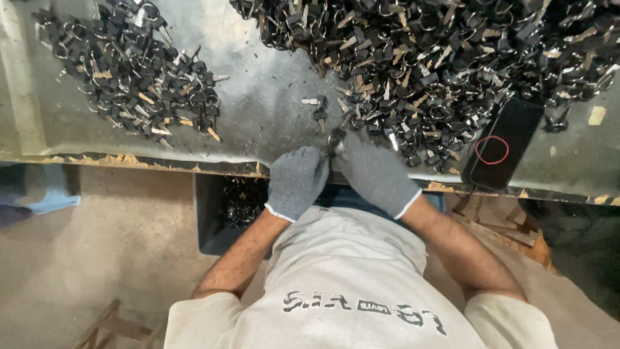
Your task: The person wearing gray gloves picks small black metal parts one at a time from a large pile on the workbench, briefly handles and looks over each part, and drops it into a bin below the bench edge. The person continues this pick-inspect-drop cycle throughout the episode.
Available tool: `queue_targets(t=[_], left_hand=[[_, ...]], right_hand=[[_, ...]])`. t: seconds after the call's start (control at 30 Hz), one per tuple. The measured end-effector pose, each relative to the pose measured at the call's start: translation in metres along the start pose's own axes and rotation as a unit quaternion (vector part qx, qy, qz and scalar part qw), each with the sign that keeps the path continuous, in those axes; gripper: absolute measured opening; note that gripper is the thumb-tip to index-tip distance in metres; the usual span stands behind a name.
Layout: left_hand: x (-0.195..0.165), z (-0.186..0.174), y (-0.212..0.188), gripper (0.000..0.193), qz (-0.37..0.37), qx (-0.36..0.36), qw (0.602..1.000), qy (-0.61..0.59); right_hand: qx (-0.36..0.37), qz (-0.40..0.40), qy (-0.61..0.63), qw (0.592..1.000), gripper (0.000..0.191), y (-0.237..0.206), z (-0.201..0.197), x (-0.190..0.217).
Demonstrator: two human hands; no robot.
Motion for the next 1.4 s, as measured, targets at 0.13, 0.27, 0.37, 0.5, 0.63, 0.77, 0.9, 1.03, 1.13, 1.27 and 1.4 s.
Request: queue_targets(t=[0.13, 0.27, 0.37, 0.5, 0.63, 0.77, 0.9, 1.03, 1.13, 1.27, 1.4], left_hand=[[0.001, -0.004, 0.003, 0.014, -0.009, 0.003, 1.000, -0.012], [0.012, -0.033, 0.009, 0.015, -0.020, -0.063, 0.998, -0.013], [0.023, -0.069, 0.013, 0.012, -0.086, -0.201, 0.975, -0.036], [0.000, -0.059, 0.046, 0.029, -0.046, -0.164, 0.984, 0.051], [-0.020, -0.037, 0.053, 0.021, 0.029, -0.085, 0.995, -0.047], [0.004, -0.018, 0.034, 0.023, -0.088, 0.016, 0.992, -0.094], [0.006, -0.011, 0.026, 0.017, -0.024, -0.020, 0.999, -0.035], [0.002, -0.005, 0.025, 0.016, 0.023, -0.031, 0.999, 0.000], [0.004, -0.010, 0.025, 0.012, 0.001, -0.031, 0.999, -0.040], [0.010, -0.011, 0.032, 0.012, -0.012, 0.023, 0.998, -0.054], [0.013, -0.007, 0.039, 0.014, 0.014, 0.064, 0.997, -0.048]], right_hand=[[-0.029, 0.001, -0.120, 0.992, 0.019, -0.004, -0.003, 0.009], [-0.075, -0.059, -0.057, 0.994, 0.042, -0.007, -0.007, 0.004], [-0.026, -0.025, -0.027, 0.999, 0.028, -0.008, 0.004, -0.006], [-0.036, -0.023, 0.001, 0.999, 0.026, -0.009, 0.013, -0.001], [-0.093, -0.036, -0.036, 0.994, 0.032, -0.014, 0.002, 0.002], [-0.148, -0.075, -0.031, 0.986, 0.053, -0.013, -0.011, 0.002], [-0.044, -0.010, 0.069, 0.997, 0.055, 0.002, 0.009, -0.005], [-0.067, 0.008, -0.183, 0.981, 0.047, 0.007, 0.008, 0.008], [-0.033, 0.013, -0.217, 0.975, 0.045, 0.008, 0.008, 0.011], [-0.066, -0.047, -0.264, 0.961, 0.056, 0.010, -0.010, 0.011], [-0.137, -0.105, -0.312, 0.934, 0.056, 0.006, -0.015, 0.019]])
Point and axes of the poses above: each hand's wrist, its own y-axis towards the middle knuckle, its own z-axis out of the palm, x = y × z, the point moved 7 cm from there along y, towards the middle knuckle, and after that the axes turned 6 degrees about -z, right-handed, at the moved point
